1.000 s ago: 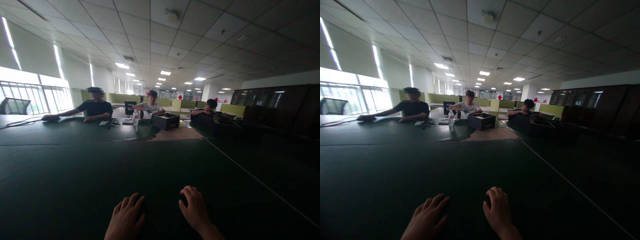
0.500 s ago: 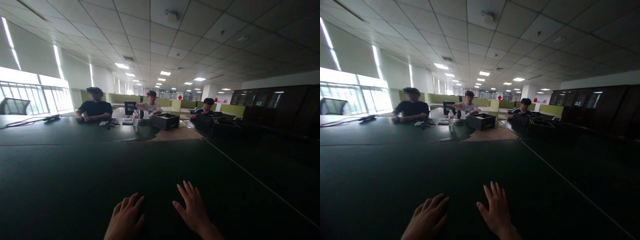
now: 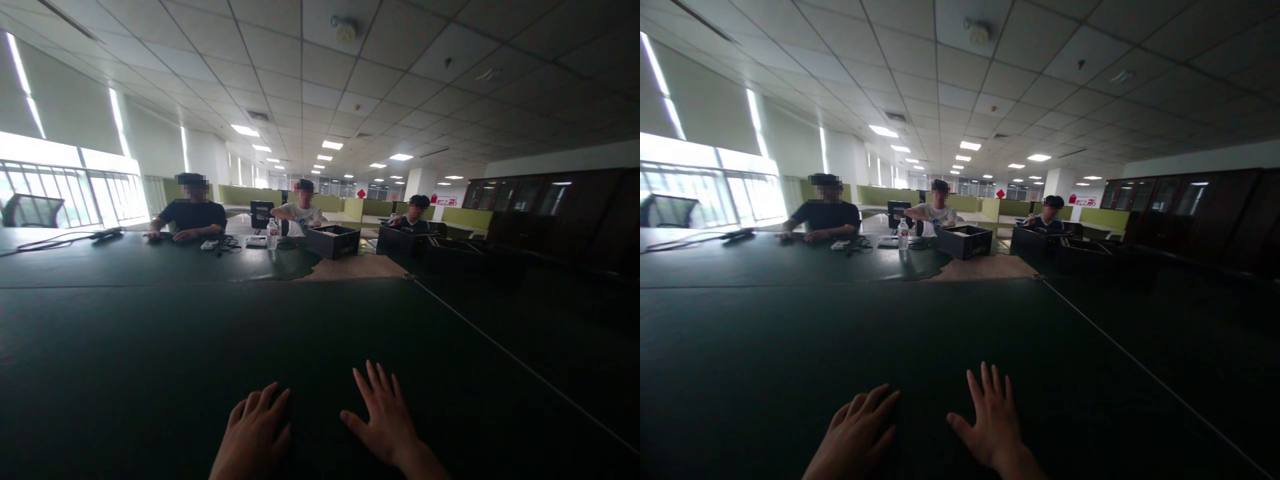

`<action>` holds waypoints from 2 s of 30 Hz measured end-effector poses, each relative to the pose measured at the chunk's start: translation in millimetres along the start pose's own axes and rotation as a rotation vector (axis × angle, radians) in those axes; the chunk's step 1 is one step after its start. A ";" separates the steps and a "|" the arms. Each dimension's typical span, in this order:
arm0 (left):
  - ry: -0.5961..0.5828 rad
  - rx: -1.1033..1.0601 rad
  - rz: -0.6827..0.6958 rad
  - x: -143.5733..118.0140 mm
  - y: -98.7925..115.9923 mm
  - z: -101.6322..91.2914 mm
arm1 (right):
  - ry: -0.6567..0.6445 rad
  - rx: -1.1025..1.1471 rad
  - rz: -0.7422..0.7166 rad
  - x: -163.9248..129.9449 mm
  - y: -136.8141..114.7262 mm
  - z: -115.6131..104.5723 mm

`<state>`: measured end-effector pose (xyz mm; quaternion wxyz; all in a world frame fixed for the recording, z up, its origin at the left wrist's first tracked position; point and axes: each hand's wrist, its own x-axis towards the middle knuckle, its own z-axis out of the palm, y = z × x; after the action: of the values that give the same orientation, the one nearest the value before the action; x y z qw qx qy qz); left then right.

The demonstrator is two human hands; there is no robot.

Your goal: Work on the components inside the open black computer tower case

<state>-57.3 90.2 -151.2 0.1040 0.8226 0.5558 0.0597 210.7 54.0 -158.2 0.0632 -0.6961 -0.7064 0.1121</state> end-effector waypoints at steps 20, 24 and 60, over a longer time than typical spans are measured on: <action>0.003 0.017 -0.004 0.8 -0.2 1.9 | 0.005 0.016 -0.019 3.2 7.1 7.5; -0.011 0.007 -0.010 -0.1 3.9 -2.1 | -0.004 0.017 -0.007 1.3 3.9 2.5; -0.016 0.033 -0.005 2.1 0.3 0.0 | 0.123 0.097 0.004 2.3 0.5 4.8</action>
<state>-56.3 92.1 -151.2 0.0949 0.8233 0.5579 0.0439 209.9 56.0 -163.2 0.1399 -0.6991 -0.6935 0.1036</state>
